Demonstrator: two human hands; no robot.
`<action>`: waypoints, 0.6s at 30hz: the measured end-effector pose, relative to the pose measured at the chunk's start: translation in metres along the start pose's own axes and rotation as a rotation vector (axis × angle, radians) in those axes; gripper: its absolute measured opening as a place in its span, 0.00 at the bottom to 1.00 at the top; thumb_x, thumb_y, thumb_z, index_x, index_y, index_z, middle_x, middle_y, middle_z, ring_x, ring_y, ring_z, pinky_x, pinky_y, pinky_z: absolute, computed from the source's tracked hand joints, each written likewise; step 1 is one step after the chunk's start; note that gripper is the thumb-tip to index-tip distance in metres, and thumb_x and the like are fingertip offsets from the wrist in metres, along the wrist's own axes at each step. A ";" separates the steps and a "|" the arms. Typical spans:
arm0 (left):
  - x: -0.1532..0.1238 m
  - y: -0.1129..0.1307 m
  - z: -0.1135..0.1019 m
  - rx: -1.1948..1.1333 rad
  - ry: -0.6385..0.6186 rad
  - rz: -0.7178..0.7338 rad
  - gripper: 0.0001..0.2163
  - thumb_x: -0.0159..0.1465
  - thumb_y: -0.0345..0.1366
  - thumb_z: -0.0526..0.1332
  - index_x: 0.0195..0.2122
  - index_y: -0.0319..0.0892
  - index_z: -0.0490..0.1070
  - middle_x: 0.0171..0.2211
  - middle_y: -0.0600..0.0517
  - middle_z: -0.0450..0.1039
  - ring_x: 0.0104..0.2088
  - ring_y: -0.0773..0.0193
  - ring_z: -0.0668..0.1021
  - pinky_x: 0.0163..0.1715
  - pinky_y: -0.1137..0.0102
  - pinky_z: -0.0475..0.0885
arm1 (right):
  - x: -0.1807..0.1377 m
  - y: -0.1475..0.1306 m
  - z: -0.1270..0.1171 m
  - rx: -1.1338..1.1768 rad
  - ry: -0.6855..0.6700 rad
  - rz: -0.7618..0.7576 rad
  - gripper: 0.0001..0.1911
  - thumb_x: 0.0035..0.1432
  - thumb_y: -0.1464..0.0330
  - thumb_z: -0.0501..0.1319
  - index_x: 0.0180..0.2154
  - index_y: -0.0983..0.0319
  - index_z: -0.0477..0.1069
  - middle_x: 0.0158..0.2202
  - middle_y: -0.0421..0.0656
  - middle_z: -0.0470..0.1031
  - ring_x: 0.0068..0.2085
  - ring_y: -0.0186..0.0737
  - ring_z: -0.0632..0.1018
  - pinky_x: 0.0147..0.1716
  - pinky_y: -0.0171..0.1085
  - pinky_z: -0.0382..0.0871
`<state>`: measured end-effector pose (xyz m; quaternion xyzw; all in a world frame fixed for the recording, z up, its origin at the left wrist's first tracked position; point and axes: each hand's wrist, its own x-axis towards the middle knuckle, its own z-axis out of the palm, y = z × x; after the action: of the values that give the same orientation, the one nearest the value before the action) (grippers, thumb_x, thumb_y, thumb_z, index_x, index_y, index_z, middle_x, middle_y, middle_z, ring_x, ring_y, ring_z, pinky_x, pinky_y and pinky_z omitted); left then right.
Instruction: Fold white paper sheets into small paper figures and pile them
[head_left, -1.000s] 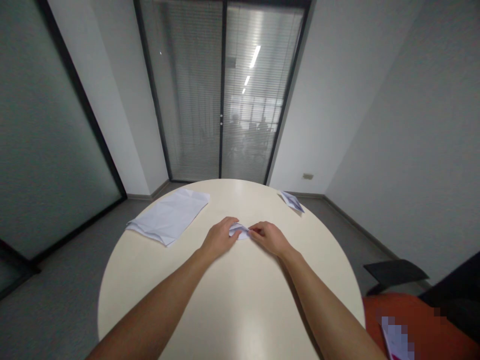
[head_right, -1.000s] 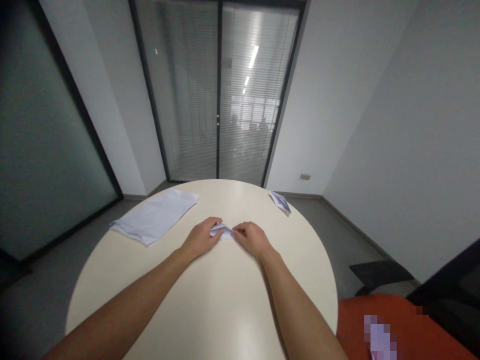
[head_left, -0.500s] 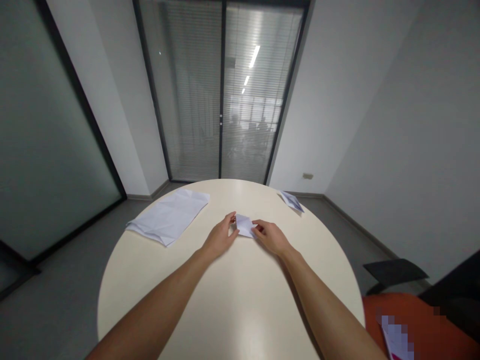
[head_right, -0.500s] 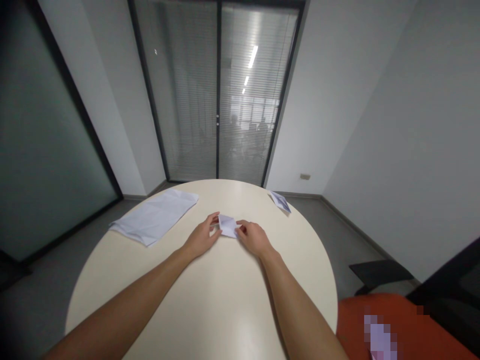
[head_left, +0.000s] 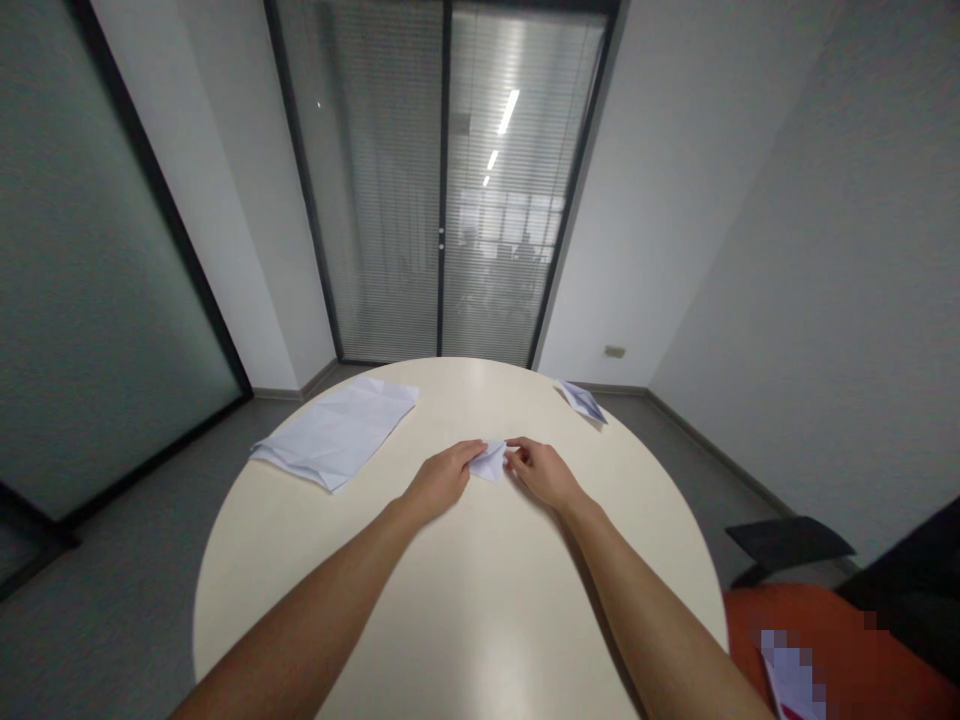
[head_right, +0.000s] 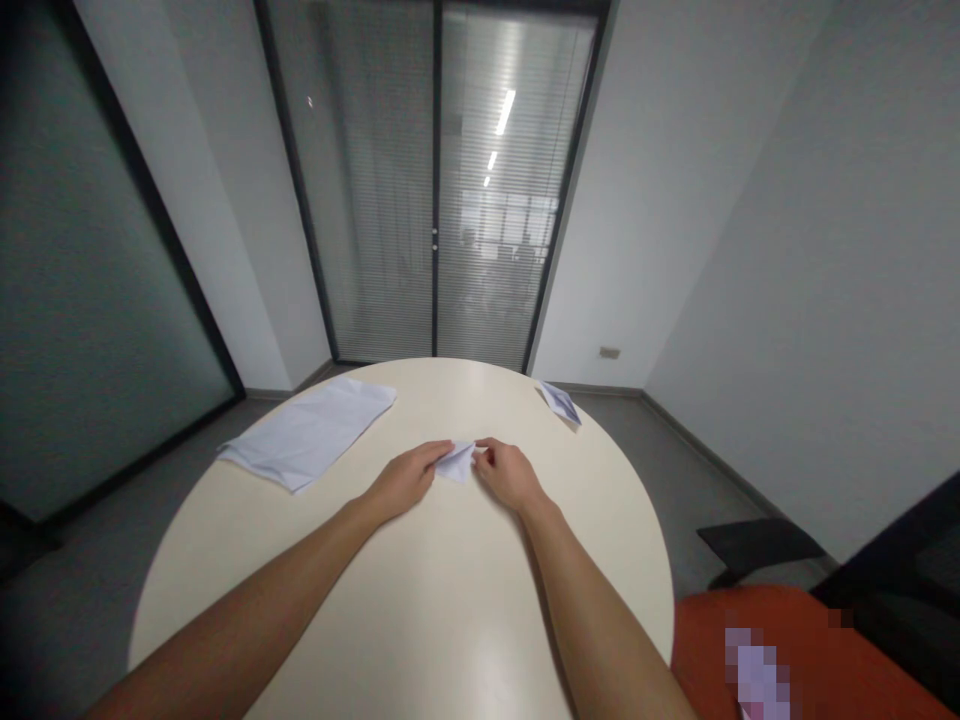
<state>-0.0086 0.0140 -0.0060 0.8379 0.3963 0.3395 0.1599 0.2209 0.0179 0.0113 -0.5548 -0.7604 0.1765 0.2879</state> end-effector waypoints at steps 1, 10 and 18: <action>0.000 0.000 0.000 0.002 -0.012 0.003 0.25 0.63 0.23 0.52 0.60 0.46 0.70 0.61 0.52 0.70 0.61 0.63 0.72 0.64 0.64 0.65 | 0.000 0.000 -0.001 -0.036 0.010 0.015 0.17 0.66 0.61 0.55 0.48 0.61 0.76 0.33 0.45 0.82 0.33 0.40 0.79 0.35 0.36 0.68; -0.001 0.003 -0.001 0.059 -0.126 0.063 0.23 0.65 0.23 0.53 0.57 0.50 0.74 0.61 0.53 0.71 0.60 0.62 0.73 0.62 0.64 0.67 | 0.000 0.000 -0.004 -0.091 0.084 -0.096 0.17 0.66 0.61 0.56 0.48 0.62 0.78 0.45 0.50 0.80 0.42 0.44 0.78 0.45 0.39 0.70; -0.003 0.010 -0.003 0.074 -0.139 0.075 0.19 0.68 0.29 0.54 0.56 0.49 0.75 0.60 0.53 0.72 0.59 0.62 0.73 0.62 0.64 0.66 | -0.002 -0.004 0.002 -0.109 -0.062 -0.297 0.16 0.64 0.63 0.60 0.49 0.60 0.79 0.50 0.49 0.79 0.50 0.48 0.77 0.53 0.45 0.68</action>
<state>-0.0066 0.0056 0.0002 0.8791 0.3647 0.2716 0.1429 0.2172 0.0149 0.0121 -0.4452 -0.8511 0.1073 0.2569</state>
